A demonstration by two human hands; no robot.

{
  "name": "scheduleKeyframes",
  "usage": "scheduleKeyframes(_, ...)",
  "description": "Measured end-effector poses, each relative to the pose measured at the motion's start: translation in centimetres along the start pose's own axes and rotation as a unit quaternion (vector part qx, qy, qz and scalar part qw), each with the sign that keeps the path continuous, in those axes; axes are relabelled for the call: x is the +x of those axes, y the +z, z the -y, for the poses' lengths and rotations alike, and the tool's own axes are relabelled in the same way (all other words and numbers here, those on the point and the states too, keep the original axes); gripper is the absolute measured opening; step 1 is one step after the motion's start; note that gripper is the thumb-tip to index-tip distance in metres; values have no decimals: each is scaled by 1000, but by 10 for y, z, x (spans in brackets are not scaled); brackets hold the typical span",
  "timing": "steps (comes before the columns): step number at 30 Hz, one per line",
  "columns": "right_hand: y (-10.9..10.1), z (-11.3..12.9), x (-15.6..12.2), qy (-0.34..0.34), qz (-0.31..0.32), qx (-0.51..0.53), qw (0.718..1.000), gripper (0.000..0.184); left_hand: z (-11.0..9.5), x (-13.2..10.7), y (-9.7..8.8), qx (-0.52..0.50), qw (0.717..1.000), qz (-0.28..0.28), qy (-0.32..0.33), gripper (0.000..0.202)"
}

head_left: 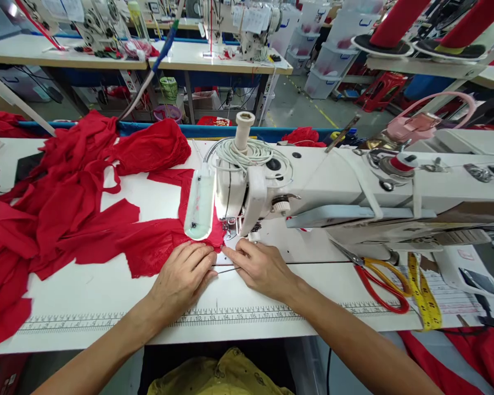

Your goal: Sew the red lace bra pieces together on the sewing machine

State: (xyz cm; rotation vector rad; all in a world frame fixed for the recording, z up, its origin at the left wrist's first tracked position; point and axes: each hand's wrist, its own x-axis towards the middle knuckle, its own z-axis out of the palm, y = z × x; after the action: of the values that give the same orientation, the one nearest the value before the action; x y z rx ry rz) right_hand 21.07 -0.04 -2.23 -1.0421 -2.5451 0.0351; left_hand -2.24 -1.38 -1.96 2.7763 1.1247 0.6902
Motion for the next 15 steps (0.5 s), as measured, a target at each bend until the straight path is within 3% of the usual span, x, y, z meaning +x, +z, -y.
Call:
scheduleKeyframes(9, 1, 3, 1, -17, 16, -7, 1000, 26, 19, 8, 1, -5, 999, 16, 42, 16)
scheduleKeyframes(15, 5, 2, 1, -23, -15, -12, 1000, 29, 25, 11, 3, -6, 999, -9, 45, 17)
